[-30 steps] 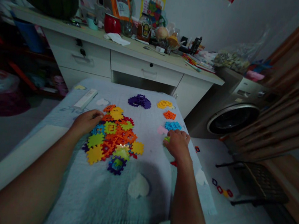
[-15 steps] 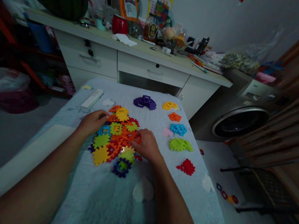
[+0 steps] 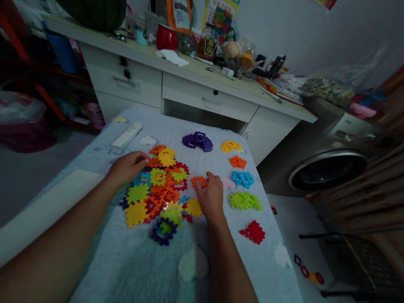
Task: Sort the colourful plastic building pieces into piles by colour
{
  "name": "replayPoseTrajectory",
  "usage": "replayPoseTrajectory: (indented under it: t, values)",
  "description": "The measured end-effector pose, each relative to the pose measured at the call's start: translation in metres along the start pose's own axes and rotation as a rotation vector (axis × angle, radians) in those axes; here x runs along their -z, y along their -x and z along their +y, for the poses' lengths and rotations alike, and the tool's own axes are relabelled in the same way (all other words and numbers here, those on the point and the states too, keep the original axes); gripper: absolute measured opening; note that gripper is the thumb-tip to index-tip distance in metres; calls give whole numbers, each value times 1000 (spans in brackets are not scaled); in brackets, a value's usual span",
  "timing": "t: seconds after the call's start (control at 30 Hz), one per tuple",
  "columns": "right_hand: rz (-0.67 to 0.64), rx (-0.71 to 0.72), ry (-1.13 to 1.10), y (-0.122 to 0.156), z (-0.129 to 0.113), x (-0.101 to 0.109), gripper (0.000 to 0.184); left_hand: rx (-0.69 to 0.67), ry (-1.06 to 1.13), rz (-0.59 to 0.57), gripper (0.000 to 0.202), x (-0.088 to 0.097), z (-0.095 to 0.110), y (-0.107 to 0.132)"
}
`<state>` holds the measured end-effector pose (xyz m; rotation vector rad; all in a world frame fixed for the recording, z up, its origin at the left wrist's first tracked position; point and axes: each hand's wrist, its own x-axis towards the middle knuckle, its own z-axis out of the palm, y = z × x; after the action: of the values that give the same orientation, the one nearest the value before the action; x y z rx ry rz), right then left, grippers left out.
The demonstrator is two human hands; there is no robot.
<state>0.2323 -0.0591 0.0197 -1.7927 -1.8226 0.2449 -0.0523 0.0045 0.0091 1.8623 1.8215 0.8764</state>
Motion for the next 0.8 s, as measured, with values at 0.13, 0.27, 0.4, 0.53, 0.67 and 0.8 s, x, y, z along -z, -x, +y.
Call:
replayPoseTrajectory:
  t: [0.13,0.27,0.4,0.53,0.67,0.8]
  values:
    - [-70,13,131,1,0,-2,53,1,-11,-2,26,-1,-2,-1]
    - [-131,5,171,-4,-3,2,37,-6,-4,-16,26,-2,-3,-2]
    - [-123,13,232,-28,0,17,29,3,-4,-20,27,-1,-2,-2]
    - [-8,-34,278,-67,16,34,26,10,-10,-31,27,0,-1,-2]
    - [141,-142,310,-95,37,37,23,9,-18,-42,28,1,-1,-2]
    - [218,-220,326,-104,50,27,22,23,-5,-43,28,0,-3,-3]
